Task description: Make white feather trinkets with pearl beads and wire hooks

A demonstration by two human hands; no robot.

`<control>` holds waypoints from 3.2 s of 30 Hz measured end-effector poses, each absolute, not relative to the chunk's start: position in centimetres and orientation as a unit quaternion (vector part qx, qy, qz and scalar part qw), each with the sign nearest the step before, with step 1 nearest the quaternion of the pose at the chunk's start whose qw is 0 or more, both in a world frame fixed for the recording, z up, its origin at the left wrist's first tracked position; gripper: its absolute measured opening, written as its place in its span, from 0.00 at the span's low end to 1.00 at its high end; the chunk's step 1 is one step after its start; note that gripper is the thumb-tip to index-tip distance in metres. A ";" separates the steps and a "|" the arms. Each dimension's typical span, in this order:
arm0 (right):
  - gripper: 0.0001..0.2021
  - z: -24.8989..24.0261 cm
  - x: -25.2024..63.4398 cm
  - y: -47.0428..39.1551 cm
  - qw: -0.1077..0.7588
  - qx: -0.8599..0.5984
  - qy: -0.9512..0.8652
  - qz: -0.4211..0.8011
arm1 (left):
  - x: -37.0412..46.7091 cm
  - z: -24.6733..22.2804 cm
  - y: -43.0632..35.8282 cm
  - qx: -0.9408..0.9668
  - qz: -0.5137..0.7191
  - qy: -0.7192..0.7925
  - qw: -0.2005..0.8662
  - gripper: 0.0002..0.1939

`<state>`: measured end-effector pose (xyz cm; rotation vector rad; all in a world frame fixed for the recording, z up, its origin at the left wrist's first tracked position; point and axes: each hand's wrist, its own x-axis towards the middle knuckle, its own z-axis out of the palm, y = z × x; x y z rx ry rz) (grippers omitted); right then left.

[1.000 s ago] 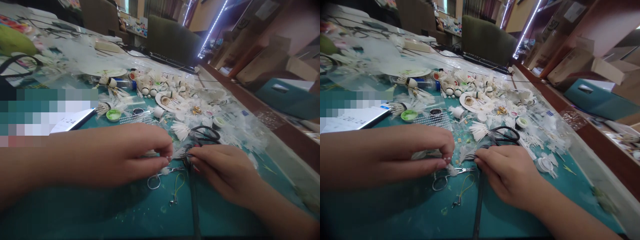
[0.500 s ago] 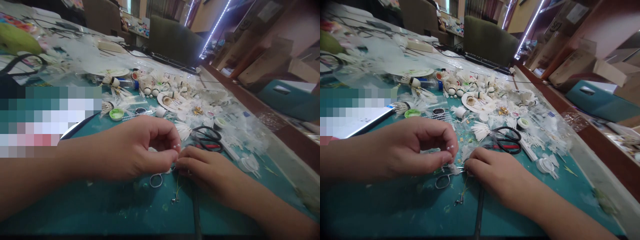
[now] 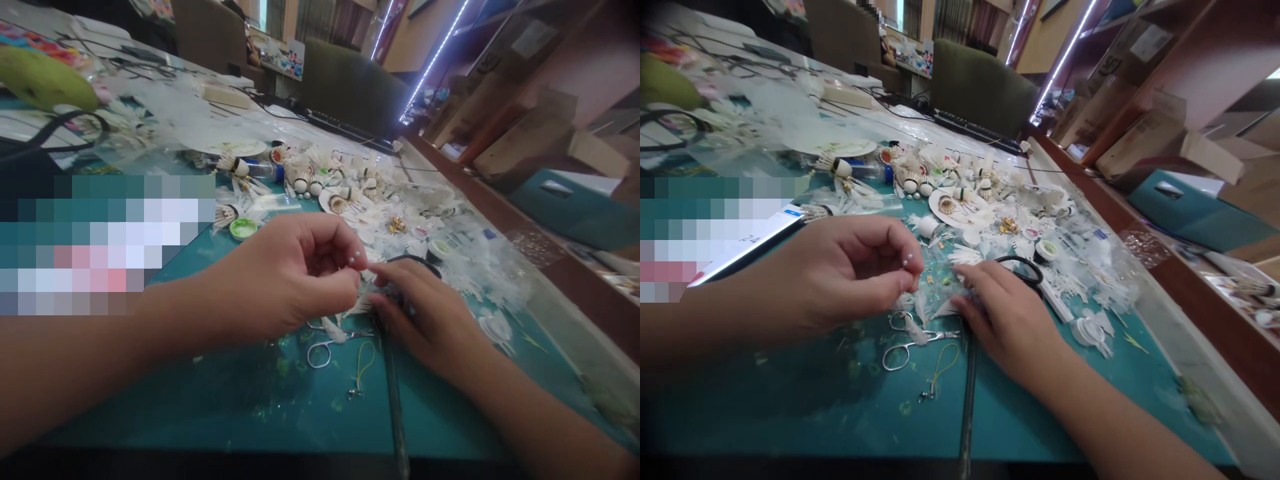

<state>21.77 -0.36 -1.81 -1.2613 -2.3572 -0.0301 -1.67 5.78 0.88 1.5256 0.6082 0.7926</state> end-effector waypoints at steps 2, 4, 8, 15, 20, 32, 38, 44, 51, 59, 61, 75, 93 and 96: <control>0.21 -2.0 22.2 0.2 0.216 -0.499 -0.839 -0.018 | -1.6 0.9 5.7 0.660 0.350 0.275 0.605 0.10; 0.27 -2.0 22.3 0.4 0.197 -0.512 -0.836 -0.028 | -1.5 0.8 5.6 0.666 0.353 0.279 0.595 0.13; 0.19 -1.4 20.5 -0.4 0.194 -0.424 -0.881 -0.082 | -1.4 0.5 5.2 0.682 0.357 0.278 0.575 0.08; 0.22 -0.7 17.4 -1.5 0.105 -0.360 -0.926 0.044 | -1.4 -0.1 5.0 0.698 0.376 0.302 0.529 0.04; 0.19 -0.9 17.2 -1.3 0.098 -0.373 -0.922 0.035 | -1.3 -0.1 4.8 0.708 0.393 0.297 0.507 0.02; 0.08 -2.4 17.2 -1.1 0.200 -0.385 -0.901 0.017 | -1.3 -0.1 4.5 0.741 0.373 0.292 0.475 0.02; 0.09 -1.9 17.5 -1.1 0.206 -0.399 -0.892 0.052 | -1.2 -0.1 4.6 0.745 0.369 0.298 0.469 0.02; 0.08 -2.2 18.2 -1.3 0.215 -0.444 -0.864 0.102 | -1.0 -0.2 4.7 0.759 0.356 0.292 0.460 0.02; 0.08 -0.6 18.1 -1.8 0.269 -0.511 -0.790 0.207 | -1.0 0.0 4.6 0.757 0.366 0.280 0.463 0.01; 0.11 -0.5 20.7 -1.3 0.451 -0.508 -0.583 0.446 | -1.0 -0.4 4.6 0.745 0.381 0.272 0.476 0.03; 0.10 -0.7 21.1 -1.2 0.481 -0.508 -0.546 0.462 | -1.2 -0.5 4.5 0.751 0.380 0.279 0.463 0.02; 0.08 -0.7 20.9 -1.5 0.495 -0.503 -0.517 0.484 | -1.5 -0.3 4.5 0.765 0.370 0.297 0.435 0.03; 0.05 -1.0 21.4 -1.6 0.475 -0.481 -0.521 0.521 | -1.4 -1.0 4.8 0.658 0.362 0.290 0.593 0.07; 0.05 -1.0 21.5 -1.5 0.480 -0.476 -0.514 0.528 | -1.4 -1.2 4.9 0.650 0.368 0.278 0.604 0.07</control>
